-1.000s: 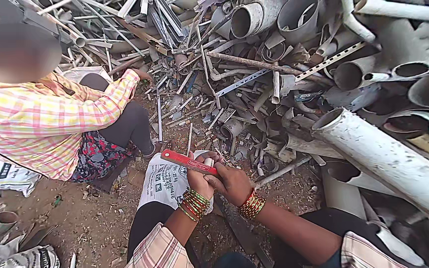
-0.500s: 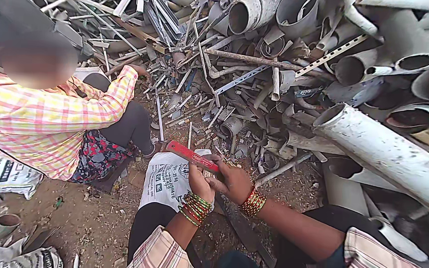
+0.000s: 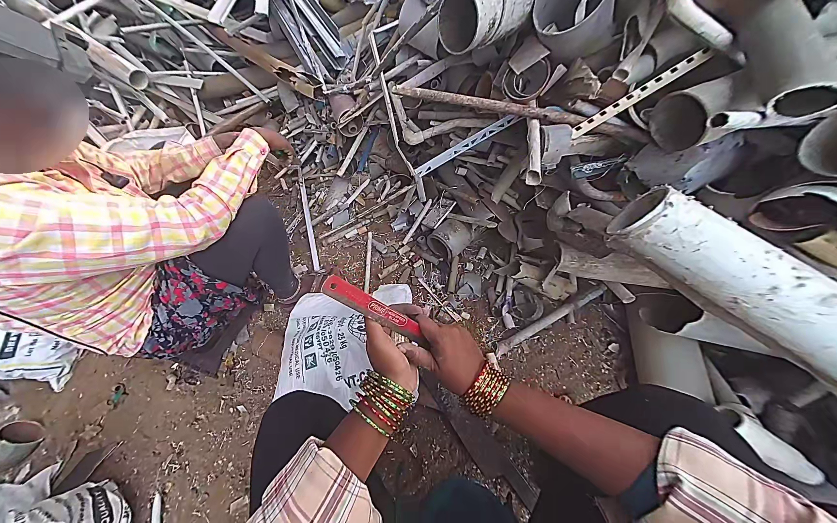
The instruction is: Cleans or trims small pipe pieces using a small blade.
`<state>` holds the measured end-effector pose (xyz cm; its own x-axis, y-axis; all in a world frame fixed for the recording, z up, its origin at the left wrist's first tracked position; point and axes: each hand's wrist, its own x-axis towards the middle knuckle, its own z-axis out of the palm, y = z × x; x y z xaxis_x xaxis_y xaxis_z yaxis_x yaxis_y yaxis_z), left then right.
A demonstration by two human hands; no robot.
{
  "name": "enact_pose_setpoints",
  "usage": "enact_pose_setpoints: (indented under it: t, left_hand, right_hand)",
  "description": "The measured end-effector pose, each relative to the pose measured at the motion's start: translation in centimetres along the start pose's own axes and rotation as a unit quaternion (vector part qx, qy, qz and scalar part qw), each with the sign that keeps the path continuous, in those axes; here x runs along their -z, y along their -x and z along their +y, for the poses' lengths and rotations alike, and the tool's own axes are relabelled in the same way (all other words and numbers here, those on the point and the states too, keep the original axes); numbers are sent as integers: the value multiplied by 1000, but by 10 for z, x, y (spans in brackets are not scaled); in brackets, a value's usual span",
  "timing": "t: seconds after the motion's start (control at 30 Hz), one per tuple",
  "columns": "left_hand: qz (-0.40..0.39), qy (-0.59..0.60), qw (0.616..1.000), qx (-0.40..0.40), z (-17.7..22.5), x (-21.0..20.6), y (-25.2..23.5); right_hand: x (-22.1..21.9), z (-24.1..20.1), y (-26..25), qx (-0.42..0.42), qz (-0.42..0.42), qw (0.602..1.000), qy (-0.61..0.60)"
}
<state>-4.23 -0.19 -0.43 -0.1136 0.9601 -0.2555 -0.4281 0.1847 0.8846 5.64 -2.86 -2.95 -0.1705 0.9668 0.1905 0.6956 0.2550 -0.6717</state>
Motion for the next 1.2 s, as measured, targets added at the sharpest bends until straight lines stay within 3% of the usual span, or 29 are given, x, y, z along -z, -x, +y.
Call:
enact_pose_setpoints:
  t: [0.2,0.33,0.43,0.73,1.13,1.2]
  left_hand:
    - [-31,66,997,17,-6,5,-6]
    - [-150,97,983,-35,-12,20,-16]
    - [-45,60,997,-21,12,-10,5]
    - [-16,29,999,21,5,-12,1]
    - [-4,55,998,-8,18,-23,10]
    - [-39,59,997,-24,17,-16,10]
  right_hand:
    - [-4,-3,3,4,-5,1000,-27]
    - [1,-1,-1,85,103,991,15]
    - [5,0,-7,96,156,983,25]
    - [3,8,-10,30,89,996,13]
    - [5,-6,-4,22,55,998,-15]
    - [3,-7,-2,33,68,996,-35]
